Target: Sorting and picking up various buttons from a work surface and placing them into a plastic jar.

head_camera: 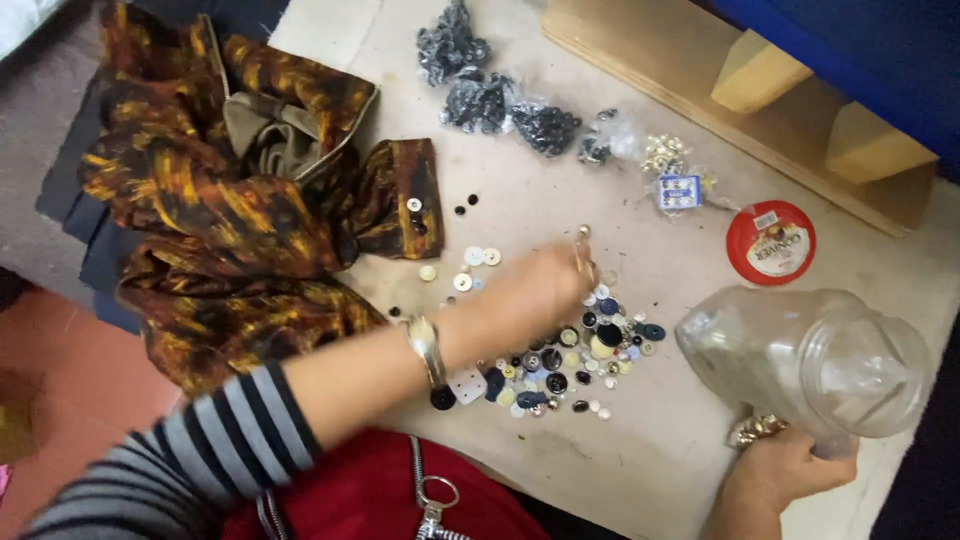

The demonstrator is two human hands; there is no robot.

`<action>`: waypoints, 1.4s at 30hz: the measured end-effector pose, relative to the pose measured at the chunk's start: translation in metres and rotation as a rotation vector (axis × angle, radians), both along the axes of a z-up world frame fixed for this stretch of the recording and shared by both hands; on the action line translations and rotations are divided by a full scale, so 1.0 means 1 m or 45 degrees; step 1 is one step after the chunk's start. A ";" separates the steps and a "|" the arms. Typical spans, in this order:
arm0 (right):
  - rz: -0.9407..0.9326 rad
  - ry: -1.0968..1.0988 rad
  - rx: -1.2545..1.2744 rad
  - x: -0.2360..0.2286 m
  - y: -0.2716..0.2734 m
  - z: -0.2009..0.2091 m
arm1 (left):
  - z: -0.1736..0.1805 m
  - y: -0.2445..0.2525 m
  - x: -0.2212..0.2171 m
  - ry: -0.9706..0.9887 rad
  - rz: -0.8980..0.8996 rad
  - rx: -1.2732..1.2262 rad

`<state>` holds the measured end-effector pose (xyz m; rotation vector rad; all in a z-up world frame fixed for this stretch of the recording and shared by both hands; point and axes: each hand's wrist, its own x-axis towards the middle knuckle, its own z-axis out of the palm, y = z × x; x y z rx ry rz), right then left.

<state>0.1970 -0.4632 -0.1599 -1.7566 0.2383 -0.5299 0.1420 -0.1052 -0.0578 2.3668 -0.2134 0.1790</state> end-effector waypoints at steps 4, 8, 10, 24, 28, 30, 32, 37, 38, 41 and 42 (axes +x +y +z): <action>-0.058 -0.126 0.077 0.005 -0.007 -0.014 | 0.028 -0.019 -0.039 0.479 0.027 -0.275; -0.051 -0.080 -0.202 -0.001 -0.003 0.001 | 0.022 -0.016 -0.095 -0.085 -0.156 -0.045; -0.028 -0.071 -0.206 -0.001 0.003 0.008 | 0.014 0.006 -0.118 -0.008 -0.087 0.006; -0.062 0.073 -0.135 -0.002 0.008 0.016 | -0.002 0.087 -0.159 0.480 0.479 0.038; -0.015 -0.015 -0.187 0.003 0.002 0.008 | -0.005 0.090 -0.152 0.494 0.452 0.049; -0.060 -0.003 -0.190 0.003 0.002 0.008 | -0.006 0.091 -0.149 0.496 0.449 0.039; -0.064 0.025 -0.082 0.003 0.003 0.008 | -0.009 0.091 -0.147 0.525 0.457 0.026; -0.008 -0.063 -0.063 0.004 -0.003 -0.001 | -0.006 0.093 -0.143 0.569 0.428 0.030; -0.035 -0.050 -0.116 0.002 -0.001 0.001 | -0.006 0.094 -0.142 0.603 0.412 0.040; -0.045 -0.076 -0.066 0.005 -0.003 -0.005 | 0.001 0.095 -0.139 0.657 0.396 -0.008; -0.050 -0.077 -0.070 0.003 -0.005 -0.003 | 0.001 0.094 -0.138 0.656 0.390 -0.011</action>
